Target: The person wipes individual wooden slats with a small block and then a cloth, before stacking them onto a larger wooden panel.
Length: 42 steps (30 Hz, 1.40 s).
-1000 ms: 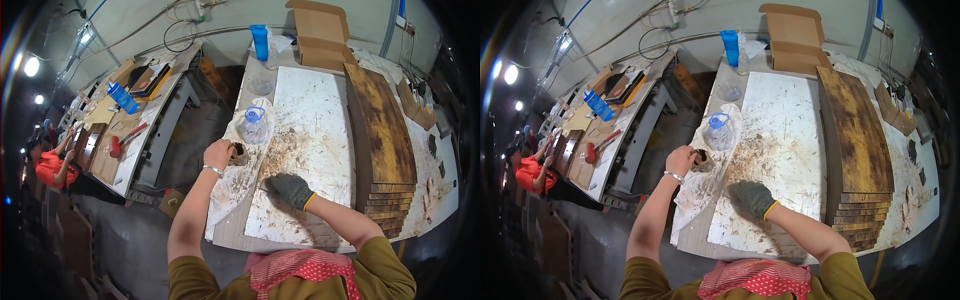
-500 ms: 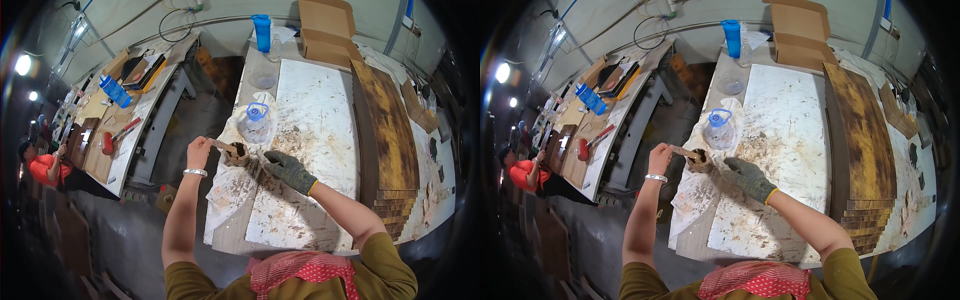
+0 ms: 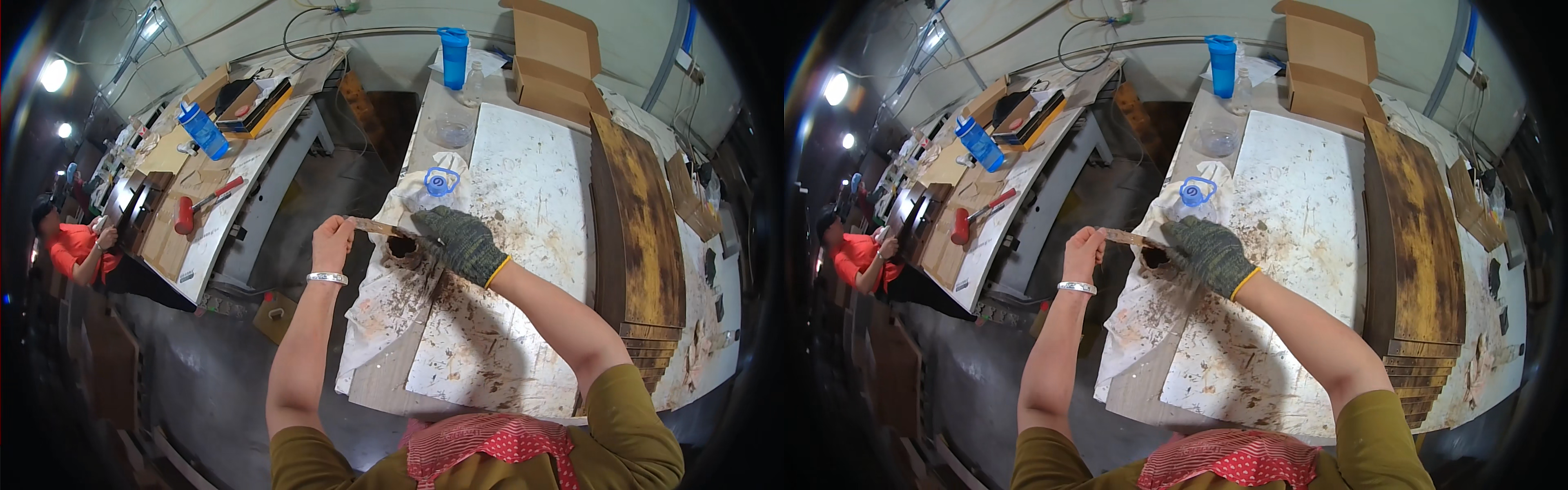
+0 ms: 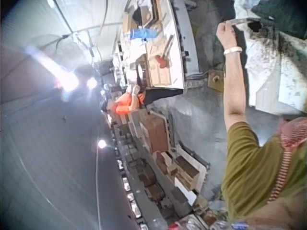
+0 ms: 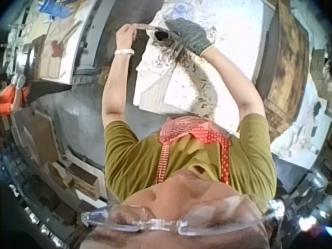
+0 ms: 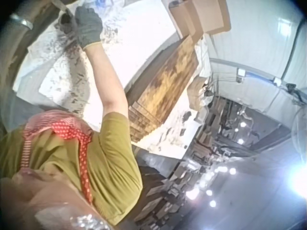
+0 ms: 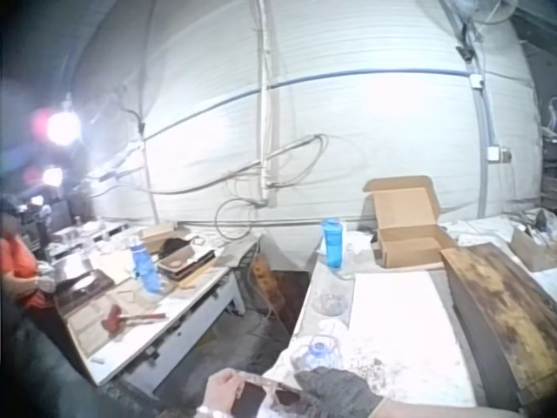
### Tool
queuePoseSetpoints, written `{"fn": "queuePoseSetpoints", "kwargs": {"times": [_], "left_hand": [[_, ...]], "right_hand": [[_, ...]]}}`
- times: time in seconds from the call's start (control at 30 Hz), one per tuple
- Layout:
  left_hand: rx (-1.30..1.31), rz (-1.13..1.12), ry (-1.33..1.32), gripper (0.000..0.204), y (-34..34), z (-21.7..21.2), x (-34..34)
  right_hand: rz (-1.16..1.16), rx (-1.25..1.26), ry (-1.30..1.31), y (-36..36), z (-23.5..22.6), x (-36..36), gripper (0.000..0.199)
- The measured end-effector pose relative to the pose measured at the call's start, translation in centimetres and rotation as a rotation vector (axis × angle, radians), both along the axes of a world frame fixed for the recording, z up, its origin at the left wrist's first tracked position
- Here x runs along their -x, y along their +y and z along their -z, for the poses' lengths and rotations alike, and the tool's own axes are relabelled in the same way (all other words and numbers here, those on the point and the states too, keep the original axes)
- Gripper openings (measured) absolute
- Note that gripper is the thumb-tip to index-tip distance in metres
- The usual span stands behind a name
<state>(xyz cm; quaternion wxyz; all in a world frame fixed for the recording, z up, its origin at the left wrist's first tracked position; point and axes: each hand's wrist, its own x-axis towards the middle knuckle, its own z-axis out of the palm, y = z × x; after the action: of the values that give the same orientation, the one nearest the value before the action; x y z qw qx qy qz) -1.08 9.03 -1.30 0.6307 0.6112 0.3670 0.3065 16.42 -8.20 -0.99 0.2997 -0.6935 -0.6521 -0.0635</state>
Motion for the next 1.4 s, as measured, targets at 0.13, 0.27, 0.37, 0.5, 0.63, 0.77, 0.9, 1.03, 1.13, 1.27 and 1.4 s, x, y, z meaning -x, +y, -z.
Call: {"fn": "queuePoseSetpoints", "kwargs": {"times": [0.13, 0.27, 0.37, 0.5, 0.63, 0.77, 0.9, 1.03, 1.13, 1.27, 1.4], "left_hand": [[0.05, 0.05, -0.06, 0.028, -0.9, 0.2, 0.1], [0.088, -0.04, -0.098, 0.025, -1.0, 1.4, 1.2], [0.438, -0.125, -0.32, 0.019, -3.0, 2.0, 0.9], [0.451, -0.069, -0.341, 0.017, -6.7, 4.3, 0.4], [0.594, -0.303, -0.49, 0.022, -7.6, 4.9, 0.3], [0.613, -0.297, -0.505, 0.023, -10.6, 4.9, 0.3], [0.559, -0.334, -0.528, 0.024, -10.9, 4.6, -0.5], [0.385, -0.313, -0.49, 0.026, -11.5, 3.9, -0.5], [0.257, -0.313, -0.408, 0.027, -11.0, 4.3, -0.7], [0.266, -0.335, -0.463, 0.028, -10.8, 3.7, -0.7], [0.125, -0.286, -0.331, 0.028, -11.6, 3.9, -0.4]], "right_hand": [[-0.01, 0.19, 0.065, -0.6, -0.7, 1.0, 0.04], [0.039, 0.463, 1.223, -1.9, 0.5, 0.4, 0.037], [-0.031, 0.158, 2.195, -3.0, 1.8, 2.1, 0.031], [-0.33, 0.151, 2.386, -3.8, 1.0, 3.7, 0.033], [-0.344, 0.047, 2.477, -4.2, 1.7, 4.4, 0.033], [-0.351, 0.022, 2.414, -4.4, 3.3, 4.8, 0.043], [-0.315, 0.013, 2.426, -4.5, 4.4, 5.0, 0.042], [-0.37, 0.02, 2.407, -5.1, 3.9, 5.1, 0.04], [-0.317, 0.046, 2.399, -5.0, 2.9, 5.4, 0.037], [-0.365, 0.053, 2.508, -5.1, 3.8, 5.1, 0.037], [-0.387, 0.07, 2.485, -5.1, 3.9, 5.1, 0.037]]}}
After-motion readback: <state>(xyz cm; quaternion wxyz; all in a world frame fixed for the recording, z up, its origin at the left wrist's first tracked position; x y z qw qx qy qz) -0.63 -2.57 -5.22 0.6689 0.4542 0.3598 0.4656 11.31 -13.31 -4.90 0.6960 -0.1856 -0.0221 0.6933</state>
